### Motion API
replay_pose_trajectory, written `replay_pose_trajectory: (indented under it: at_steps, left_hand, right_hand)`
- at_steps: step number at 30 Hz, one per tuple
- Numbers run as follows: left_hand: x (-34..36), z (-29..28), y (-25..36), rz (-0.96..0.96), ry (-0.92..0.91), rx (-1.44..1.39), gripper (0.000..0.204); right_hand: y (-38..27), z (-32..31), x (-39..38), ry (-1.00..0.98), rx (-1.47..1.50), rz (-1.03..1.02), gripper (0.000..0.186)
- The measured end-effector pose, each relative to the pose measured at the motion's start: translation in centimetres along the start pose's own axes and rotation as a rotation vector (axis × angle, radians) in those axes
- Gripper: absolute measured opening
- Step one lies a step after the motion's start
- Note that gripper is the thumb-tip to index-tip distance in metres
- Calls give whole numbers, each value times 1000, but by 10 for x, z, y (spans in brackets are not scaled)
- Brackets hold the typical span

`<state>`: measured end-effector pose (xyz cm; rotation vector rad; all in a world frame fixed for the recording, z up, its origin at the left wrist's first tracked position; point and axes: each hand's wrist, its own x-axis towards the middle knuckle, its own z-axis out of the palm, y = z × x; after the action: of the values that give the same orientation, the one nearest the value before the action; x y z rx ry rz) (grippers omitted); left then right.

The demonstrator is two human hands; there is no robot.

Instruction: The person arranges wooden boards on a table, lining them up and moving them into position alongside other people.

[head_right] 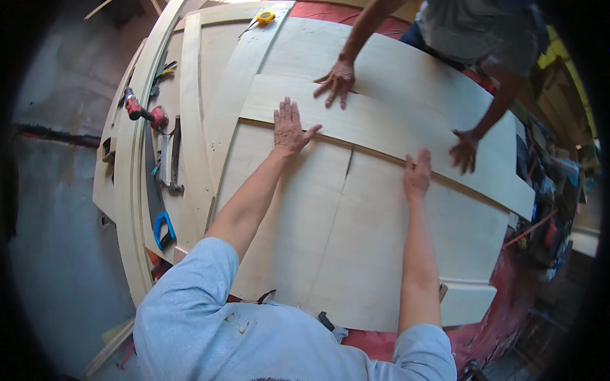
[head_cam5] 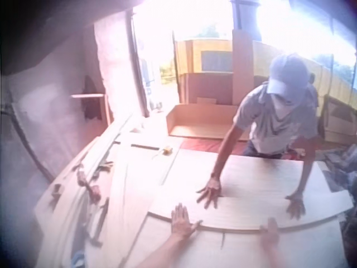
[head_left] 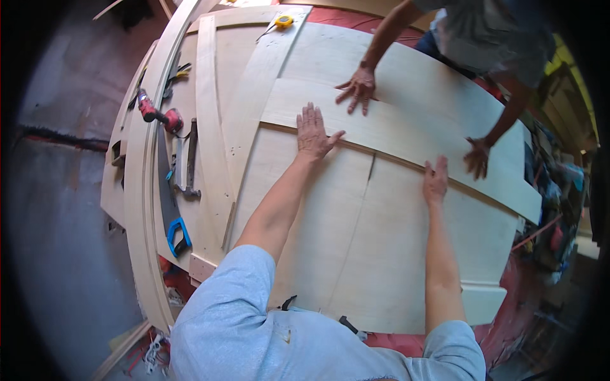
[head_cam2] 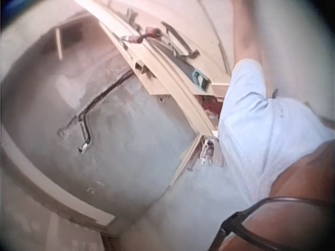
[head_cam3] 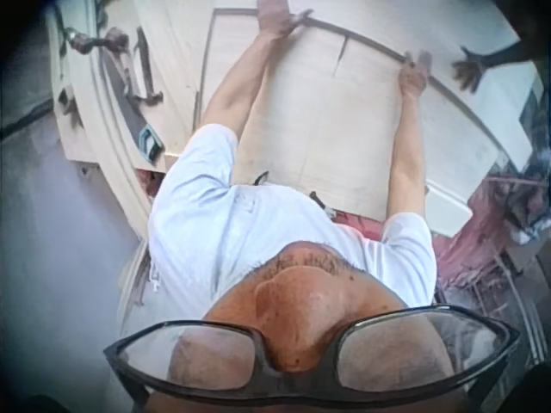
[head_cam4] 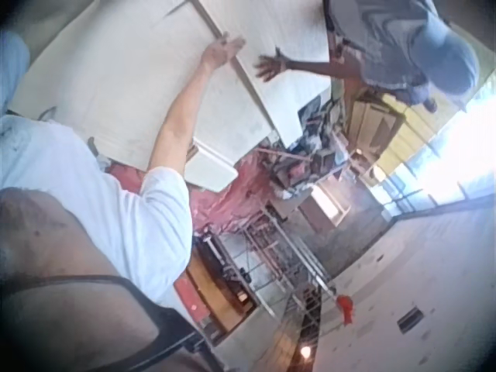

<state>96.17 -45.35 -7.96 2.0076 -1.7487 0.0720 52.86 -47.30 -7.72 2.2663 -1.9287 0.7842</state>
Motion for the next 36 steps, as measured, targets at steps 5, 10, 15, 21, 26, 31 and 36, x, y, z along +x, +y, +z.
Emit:
replay_pose_trajectory:
  at_steps: [5, 10, 15, 21, 26, 31, 36]
  left_hand:
    - [-11, 0, -15, 152, 21, 36, 134]
    - [-18, -8, -12, 145, -5, 30, 140]
    - [-22, -14, -8, 148, -66, 56, 140]
    - [-35, -23, -4, 151, -86, 95, 139]
    - [-41, -26, -3, 181, -48, 108, 137]
    - [-52, -31, 0, 171, -34, 109, 136]
    - [-63, -33, -1, 170, -39, 89, 138]
  right_hand:
    - [21, 24, 70, -61, -71, -25, 63]
    - [17, 25, 66, -55, -260, -76, 63]
    - [12, 21, 80, -135, -359, 14, 69]
    - [-2, 36, 121, -158, -238, -47, 65]
    - [-5, 30, 104, -128, -114, -113, 58]
    - [-9, 22, 101, -81, -81, -174, 51]
    - [-10, 14, 91, -79, -82, -185, 49]
